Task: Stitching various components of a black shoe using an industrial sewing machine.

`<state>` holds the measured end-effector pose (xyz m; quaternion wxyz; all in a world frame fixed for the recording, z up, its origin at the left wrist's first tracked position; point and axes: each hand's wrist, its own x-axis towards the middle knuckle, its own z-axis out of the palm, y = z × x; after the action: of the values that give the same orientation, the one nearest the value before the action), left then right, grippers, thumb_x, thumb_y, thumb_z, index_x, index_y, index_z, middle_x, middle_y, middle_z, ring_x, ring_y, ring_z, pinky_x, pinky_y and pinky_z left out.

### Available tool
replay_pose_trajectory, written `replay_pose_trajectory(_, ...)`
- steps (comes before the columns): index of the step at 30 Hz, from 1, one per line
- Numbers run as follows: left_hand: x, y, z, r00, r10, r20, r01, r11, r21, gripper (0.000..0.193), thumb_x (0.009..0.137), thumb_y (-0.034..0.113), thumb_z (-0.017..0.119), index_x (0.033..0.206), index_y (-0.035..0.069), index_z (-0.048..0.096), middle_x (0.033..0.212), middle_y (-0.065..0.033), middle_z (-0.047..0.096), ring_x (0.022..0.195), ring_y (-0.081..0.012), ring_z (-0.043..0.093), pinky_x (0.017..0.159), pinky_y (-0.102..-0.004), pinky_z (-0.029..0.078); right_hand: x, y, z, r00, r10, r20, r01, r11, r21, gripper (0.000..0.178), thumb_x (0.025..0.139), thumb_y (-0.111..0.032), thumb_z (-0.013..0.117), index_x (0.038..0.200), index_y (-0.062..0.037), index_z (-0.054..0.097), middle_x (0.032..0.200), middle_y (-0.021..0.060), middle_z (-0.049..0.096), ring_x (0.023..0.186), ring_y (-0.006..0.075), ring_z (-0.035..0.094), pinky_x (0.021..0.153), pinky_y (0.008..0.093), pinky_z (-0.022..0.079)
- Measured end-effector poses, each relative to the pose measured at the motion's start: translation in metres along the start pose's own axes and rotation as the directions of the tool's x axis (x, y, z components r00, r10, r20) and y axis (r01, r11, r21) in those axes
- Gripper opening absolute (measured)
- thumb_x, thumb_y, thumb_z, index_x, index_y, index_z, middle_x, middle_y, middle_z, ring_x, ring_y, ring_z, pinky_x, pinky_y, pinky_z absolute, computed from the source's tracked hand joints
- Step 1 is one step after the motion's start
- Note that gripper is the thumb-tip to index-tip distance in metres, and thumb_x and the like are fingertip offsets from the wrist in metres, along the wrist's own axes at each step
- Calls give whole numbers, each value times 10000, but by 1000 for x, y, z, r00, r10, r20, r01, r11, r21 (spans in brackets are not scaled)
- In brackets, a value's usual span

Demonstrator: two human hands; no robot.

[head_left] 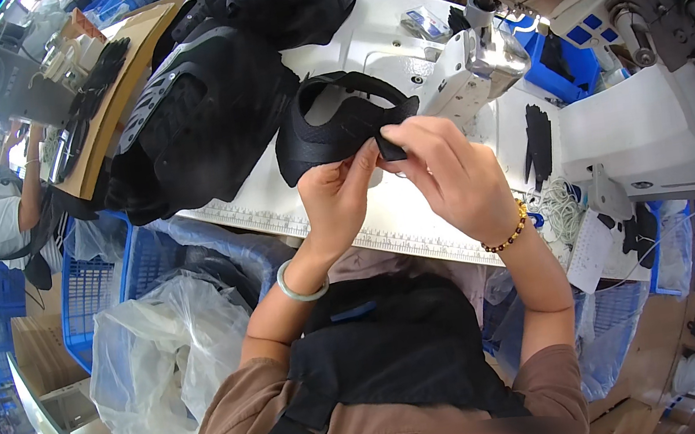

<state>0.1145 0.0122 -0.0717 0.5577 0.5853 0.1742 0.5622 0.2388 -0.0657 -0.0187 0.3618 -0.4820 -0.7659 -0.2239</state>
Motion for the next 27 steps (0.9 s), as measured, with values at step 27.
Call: replay_pose_trajectory(27, -3, -2, -21, 995, -80, 56, 78, 996, 36, 95, 856, 19, 609, 857, -64, 655, 754, -35, 651, 681, -61, 566, 566, -194, 438, 10, -14, 10, 941, 335, -42, -289, 864, 413, 370, 684, 45, 702, 1033, -9, 590, 978, 70, 526, 680, 150, 578, 543, 230, 485)
